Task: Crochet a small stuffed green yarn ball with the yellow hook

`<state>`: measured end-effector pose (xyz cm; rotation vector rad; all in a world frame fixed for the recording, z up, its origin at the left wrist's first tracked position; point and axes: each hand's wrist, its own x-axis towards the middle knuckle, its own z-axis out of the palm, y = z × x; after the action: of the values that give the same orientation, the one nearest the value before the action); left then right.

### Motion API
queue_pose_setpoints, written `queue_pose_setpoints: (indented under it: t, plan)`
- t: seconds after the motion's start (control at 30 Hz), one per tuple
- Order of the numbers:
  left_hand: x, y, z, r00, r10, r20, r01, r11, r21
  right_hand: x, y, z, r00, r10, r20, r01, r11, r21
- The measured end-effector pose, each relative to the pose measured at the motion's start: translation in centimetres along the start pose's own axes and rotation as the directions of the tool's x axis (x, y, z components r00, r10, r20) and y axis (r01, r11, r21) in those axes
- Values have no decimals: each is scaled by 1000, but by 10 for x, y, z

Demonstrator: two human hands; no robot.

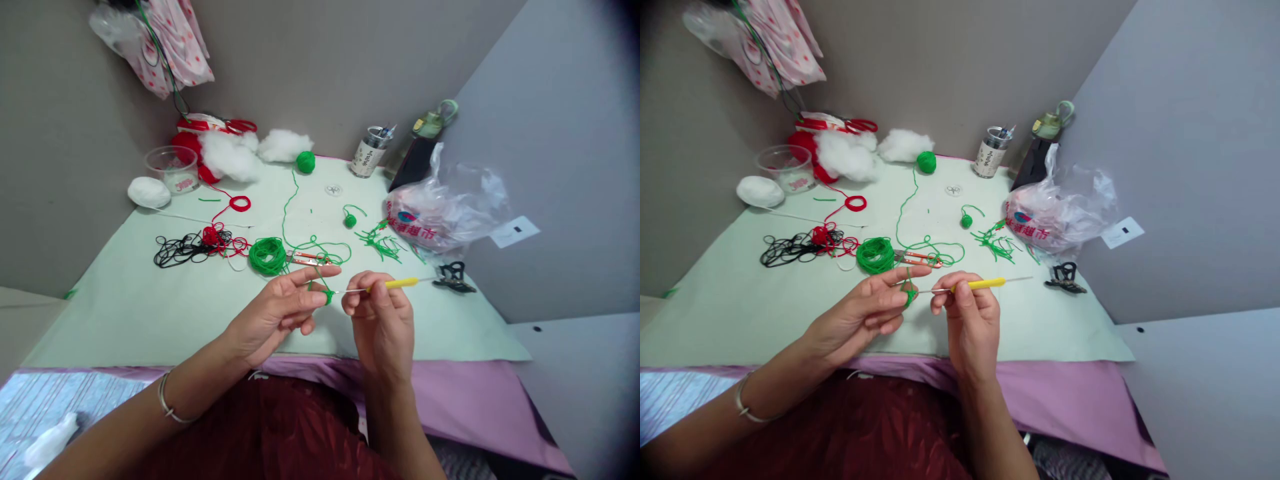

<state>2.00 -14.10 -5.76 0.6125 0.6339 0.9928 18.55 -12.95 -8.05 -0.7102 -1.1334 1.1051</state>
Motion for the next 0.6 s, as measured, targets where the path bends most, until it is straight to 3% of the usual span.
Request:
queue_pose_setpoints:
  t: [0.1,0.23,0.3,0.5,0.6]
  plan:
    - [2,-4,1,997,66,-29,-65,997,28,-1,1,1,999,3,39,-4,1000,13]
    - [4,-11,2,971,222,-85,-204,963,175,-9,4,6,984,-173,48,179,954,-239]
    - [4,-12,0,962,257,-93,-230,945,232,-12,4,7,978,-207,40,210,941,-267]
    - [1,-6,-2,962,251,-108,-210,931,298,-6,1,4,998,-62,3,62,997,-54]
    - [-1,-4,-1,962,252,-105,-208,925,318,-7,-2,3,996,-83,24,84,992,-91]
